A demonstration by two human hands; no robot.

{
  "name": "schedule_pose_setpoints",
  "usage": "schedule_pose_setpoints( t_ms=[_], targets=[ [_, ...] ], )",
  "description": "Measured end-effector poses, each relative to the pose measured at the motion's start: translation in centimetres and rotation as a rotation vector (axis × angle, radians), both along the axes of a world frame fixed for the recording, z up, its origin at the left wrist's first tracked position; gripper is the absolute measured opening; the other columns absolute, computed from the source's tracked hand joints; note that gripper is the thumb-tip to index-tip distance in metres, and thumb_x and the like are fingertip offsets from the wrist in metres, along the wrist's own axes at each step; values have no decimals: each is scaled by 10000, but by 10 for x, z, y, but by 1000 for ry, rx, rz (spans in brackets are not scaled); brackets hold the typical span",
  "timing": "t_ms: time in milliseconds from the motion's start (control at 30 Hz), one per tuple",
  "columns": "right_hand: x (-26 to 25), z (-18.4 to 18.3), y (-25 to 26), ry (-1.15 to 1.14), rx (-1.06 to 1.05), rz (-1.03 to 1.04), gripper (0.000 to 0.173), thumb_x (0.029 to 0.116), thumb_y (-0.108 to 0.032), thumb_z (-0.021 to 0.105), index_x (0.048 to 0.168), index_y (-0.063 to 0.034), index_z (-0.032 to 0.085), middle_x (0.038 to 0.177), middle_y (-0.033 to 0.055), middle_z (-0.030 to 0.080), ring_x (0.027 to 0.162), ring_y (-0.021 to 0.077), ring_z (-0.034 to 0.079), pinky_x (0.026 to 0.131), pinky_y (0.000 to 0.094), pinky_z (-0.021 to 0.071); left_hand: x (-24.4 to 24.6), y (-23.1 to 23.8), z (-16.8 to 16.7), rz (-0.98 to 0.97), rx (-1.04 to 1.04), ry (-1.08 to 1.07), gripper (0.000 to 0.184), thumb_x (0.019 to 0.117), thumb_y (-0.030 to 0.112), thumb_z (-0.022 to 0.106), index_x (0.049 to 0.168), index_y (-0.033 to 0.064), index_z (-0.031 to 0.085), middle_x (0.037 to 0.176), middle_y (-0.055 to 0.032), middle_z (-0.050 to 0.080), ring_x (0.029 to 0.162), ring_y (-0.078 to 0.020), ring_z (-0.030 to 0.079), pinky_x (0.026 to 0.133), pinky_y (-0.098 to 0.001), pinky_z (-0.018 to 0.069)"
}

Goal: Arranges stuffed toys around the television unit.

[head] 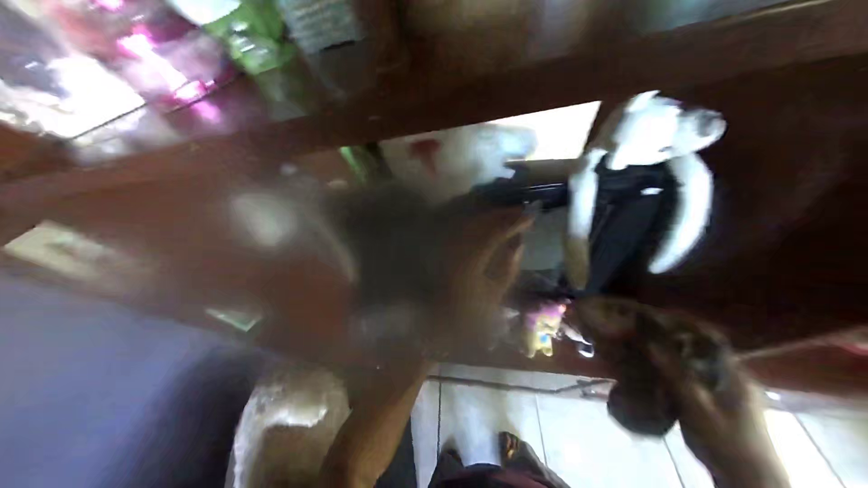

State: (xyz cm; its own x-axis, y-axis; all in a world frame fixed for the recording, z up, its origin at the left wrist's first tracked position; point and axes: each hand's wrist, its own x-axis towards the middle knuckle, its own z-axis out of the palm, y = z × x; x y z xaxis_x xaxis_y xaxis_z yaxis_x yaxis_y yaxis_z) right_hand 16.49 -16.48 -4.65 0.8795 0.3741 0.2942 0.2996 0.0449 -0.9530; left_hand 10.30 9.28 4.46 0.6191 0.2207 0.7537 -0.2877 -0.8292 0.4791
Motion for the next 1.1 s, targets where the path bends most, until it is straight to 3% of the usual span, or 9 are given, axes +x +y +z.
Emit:
schedule_pose_setpoints(
  t_ms=[100, 200, 300, 467, 567, 667, 733, 967, 1100],
  targets=[
    [-47, -34, 13, 327, -252, 356, 226, 1020, -145, 521, 1147, 35, 572, 759, -128, 633, 643, -62, 601, 656, 191, 558, -68, 50, -26, 328, -60, -48, 247, 962, 112, 600, 1065, -62, 742, 1148, -214, 716, 1122, -278, 678, 987, -415, 539],
    [-62, -59, 52, 397, -471, 826, 373, 1015, -177, 607, 1342, 2, 585, 991, 75, 715, 781, 118, 681, 744, 337, 594, -114, 106, -27, 573, -262, -194, 375, 1011, 128, 558, 1274, -140, 580, 1316, -251, 609, 1179, -205, 628, 997, -336, 514],
    [-67, 3, 118, 14, -573, 1038, 475, 968, -137, 673, 1416, -39, 553, 1160, 167, 707, 994, 277, 707, 901, 491, 569, -140, 138, -27, 604, -575, -215, 578, 1035, 215, 549, 1509, -57, 362, 1499, -197, 473, 1292, -174, 537, 1051, -315, 466],
    [-65, 131, 246, -682, -305, 572, 241, 933, -60, 705, 1163, 15, 706, 1056, 217, 714, 897, 369, 707, 783, 564, 568, -137, 131, -19, 575, -893, -183, 555, 1079, 212, 450, 1539, -57, 295, 1495, -260, 438, 1284, -284, 522, 1058, -402, 452],
    [-39, 154, 330, -871, -340, 225, 396, 895, -128, 752, 1244, 34, 659, 1230, 288, 639, 1064, 496, 653, 806, 648, 538, -132, 130, -2, 534, -909, -147, 539, 1099, 334, 412, 1522, 0, 381, 1471, -201, 502, 1280, -238, 542, 1061, -388, 452],
    [-17, 140, 374, -744, -704, 343, 687, 1003, -477, 601, 1437, 45, 497, 1491, 325, 452, 1374, 526, 441, 1051, 699, 392, -133, 144, 15, 541, -1076, -36, 625, 1081, 543, 345, 1504, 92, 443, 1424, -163, 553, 1237, -265, 565, 1027, -472, 472],
    [-8, 129, 384, -725, -815, 431, 733, 1042, -602, 422, 1363, 38, 579, 1394, 324, 549, 1350, 504, 478, 1122, 706, 308, -132, 182, -9, 416, -1129, -98, 708, 1032, 644, 383, 1547, 160, 404, 1532, -118, 475, 1362, -299, 497, 1070, -550, 464],
    [3, 139, 391, -623, -827, 530, 444, 1083, -345, 465, 1100, 53, 661, 1065, 280, 669, 1041, 456, 653, 886, 659, 487, -132, 195, 16, 252, -1257, -86, 671, 1011, 571, 528, 1547, 191, 393, 1574, -68, 435, 1432, -270, 432, 1132, -497, 414],
    [2, 126, 403, -730, -886, 486, 451, 1056, -293, 497, 1327, 65, 537, 1210, 315, 620, 1140, 501, 614, 953, 668, 480, -123, 201, 24, 296, -1250, -146, 574, 1038, 447, 551, 1504, 130, 440, 1507, -110, 497, 1356, -276, 504, 1074, -485, 464]
  ],
)
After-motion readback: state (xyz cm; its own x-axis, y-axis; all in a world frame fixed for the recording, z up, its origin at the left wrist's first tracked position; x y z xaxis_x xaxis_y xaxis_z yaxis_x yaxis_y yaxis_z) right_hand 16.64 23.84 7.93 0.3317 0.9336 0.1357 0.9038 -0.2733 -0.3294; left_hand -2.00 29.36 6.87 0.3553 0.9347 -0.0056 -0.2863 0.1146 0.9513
